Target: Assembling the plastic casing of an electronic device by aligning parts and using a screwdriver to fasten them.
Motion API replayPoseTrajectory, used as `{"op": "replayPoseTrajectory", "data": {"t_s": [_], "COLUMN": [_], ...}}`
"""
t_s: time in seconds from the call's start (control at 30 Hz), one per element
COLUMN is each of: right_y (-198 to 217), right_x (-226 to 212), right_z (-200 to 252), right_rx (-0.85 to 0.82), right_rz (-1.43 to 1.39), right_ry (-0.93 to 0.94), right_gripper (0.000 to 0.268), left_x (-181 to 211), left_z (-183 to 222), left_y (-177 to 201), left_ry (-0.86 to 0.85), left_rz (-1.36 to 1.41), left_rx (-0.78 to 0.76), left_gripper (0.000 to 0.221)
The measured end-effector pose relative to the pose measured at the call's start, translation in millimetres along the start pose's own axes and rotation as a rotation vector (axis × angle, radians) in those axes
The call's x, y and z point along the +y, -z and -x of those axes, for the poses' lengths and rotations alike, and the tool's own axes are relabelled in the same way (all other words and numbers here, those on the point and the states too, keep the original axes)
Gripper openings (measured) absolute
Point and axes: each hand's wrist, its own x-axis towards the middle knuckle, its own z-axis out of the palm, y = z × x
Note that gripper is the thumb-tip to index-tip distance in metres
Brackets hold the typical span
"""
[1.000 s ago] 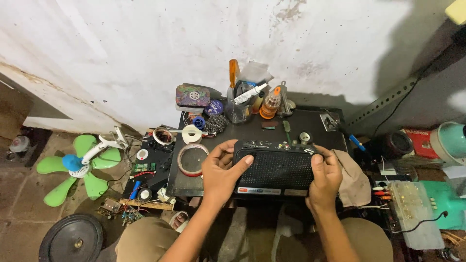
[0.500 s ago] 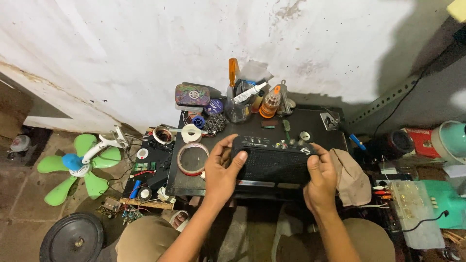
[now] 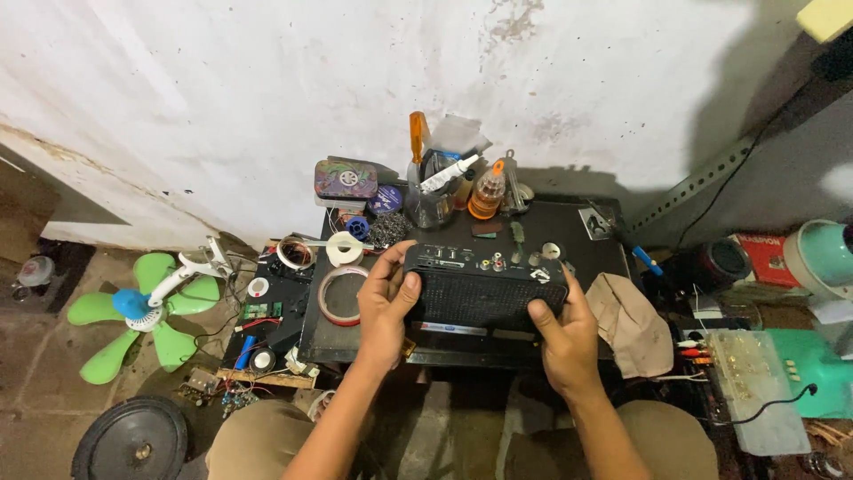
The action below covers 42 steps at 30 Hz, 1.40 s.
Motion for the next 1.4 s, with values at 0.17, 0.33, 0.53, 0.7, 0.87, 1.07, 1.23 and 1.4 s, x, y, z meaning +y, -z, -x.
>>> {"op": "replayPoseTrajectory", "data": {"t_s": [0.17, 0.33, 0.53, 0.7, 0.87, 1.07, 1.23, 1.4], "right_y": [6.5, 3.6, 4.1, -8.8, -11.3, -16.0, -23.5, -9.7], "right_x": [5.2, -12.7, -8.5, -27.7, -32.1, -30.7, -33.7, -19.8], "right_z": [-7.1, -9.6, -11.9, -11.8, -8.8, -11.9, -11.9, -11.8], "right_rx": [0.081, 0.171, 0.184, 0.204, 0.143, 0.153, 0.093, 0.053], "right_rz": [-0.119, -0.261, -0.351, -0.213, -0.038, -0.1, -0.331, -0.12], "right_ry": [-0.132, -0.443, -0.62, -0.66, -0.657, -0.74, -0.844, -0.988], "right_gripper": [0.049, 0.039, 0.038, 0.04, 0.039, 0.046, 0.04, 0.04], "left_x": [-6.2, 6.7, 0.3, -17.4, -5.1, -9.3, 8.0, 30.6], "left_z": [0.6, 2.3, 5.4, 5.0, 15.6, 17.6, 16.5, 17.1], "left_y": [0.8, -10.6, -15.1, -10.3, -20.1, -19.3, -21.8, -25.1], "left_ry": [0.08, 0.173, 0.191, 0.151, 0.162, 0.131, 0.014, 0.158], "left_rz": [0.035, 0.209, 0.268, 0.299, 0.289, 0.269, 0.111, -0.046], "left_rx": [-0.021, -0.078, -0.158, -0.193, -0.23, -0.256, -0.421, -0.407], "left_gripper": [0.05, 0.051, 0.059, 0.066, 0.068, 0.075, 0.138, 0.125]}}
